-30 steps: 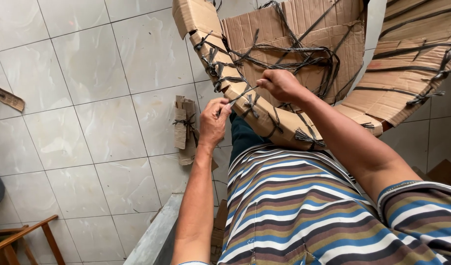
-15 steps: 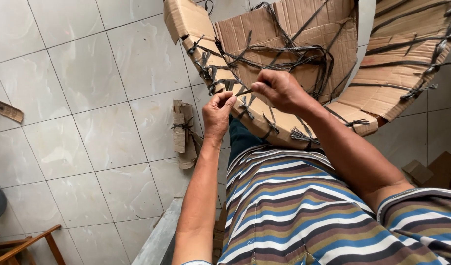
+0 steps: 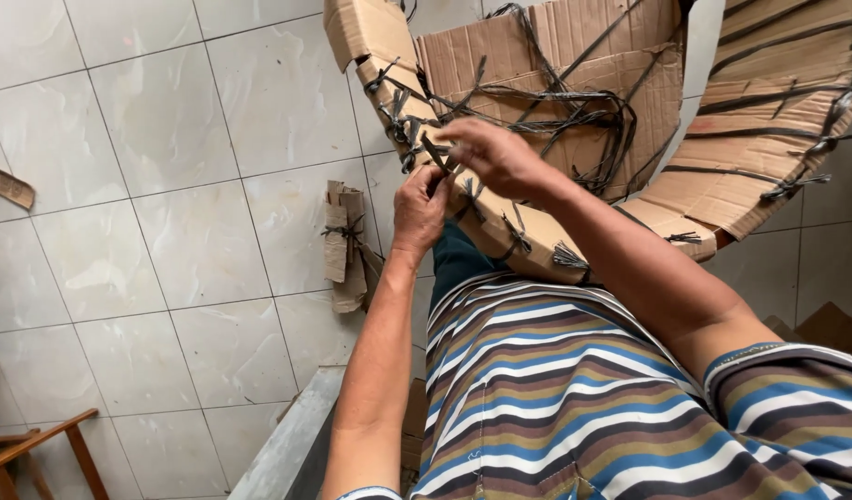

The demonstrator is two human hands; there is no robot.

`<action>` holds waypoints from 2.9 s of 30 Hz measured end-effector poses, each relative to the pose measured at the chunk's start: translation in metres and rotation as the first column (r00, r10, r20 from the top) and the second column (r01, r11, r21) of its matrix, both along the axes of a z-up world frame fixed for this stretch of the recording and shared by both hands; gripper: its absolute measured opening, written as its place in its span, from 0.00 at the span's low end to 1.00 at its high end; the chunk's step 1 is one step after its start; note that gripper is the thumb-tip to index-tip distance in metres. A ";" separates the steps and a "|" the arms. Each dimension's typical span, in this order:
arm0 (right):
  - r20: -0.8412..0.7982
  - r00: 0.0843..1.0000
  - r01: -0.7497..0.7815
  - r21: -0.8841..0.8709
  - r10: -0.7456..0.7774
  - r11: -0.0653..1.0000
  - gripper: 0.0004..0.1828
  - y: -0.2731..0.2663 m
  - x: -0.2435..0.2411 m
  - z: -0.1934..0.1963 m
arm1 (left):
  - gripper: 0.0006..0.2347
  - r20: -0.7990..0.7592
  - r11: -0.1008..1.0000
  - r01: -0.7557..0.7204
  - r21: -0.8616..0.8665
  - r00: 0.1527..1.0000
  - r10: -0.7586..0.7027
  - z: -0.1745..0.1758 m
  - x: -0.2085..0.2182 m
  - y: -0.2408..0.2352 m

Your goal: Tying black plastic strips around a cardboard-covered furniture frame to secure the padding.

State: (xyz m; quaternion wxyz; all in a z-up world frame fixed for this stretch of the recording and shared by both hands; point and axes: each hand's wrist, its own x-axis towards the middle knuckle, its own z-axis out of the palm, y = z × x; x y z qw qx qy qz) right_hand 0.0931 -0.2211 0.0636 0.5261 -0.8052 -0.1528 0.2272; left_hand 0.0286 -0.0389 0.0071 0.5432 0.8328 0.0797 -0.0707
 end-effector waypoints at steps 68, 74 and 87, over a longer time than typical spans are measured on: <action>-0.454 0.890 0.105 0.110 -0.044 0.988 0.08 0.018 -0.011 -0.056 | 0.07 0.476 0.610 -0.238 0.756 0.839 -0.263 -0.014 -0.026 -0.005; -0.284 0.958 0.003 -0.071 -0.023 0.997 0.07 0.018 -0.003 -0.070 | 0.04 0.500 0.605 -0.237 0.760 0.807 -0.313 -0.015 -0.020 -0.003; -0.083 0.995 0.029 -0.357 -0.063 0.934 0.12 0.009 -0.002 -0.069 | 0.06 0.312 0.826 -0.028 0.563 0.933 -0.180 -0.018 -0.027 0.012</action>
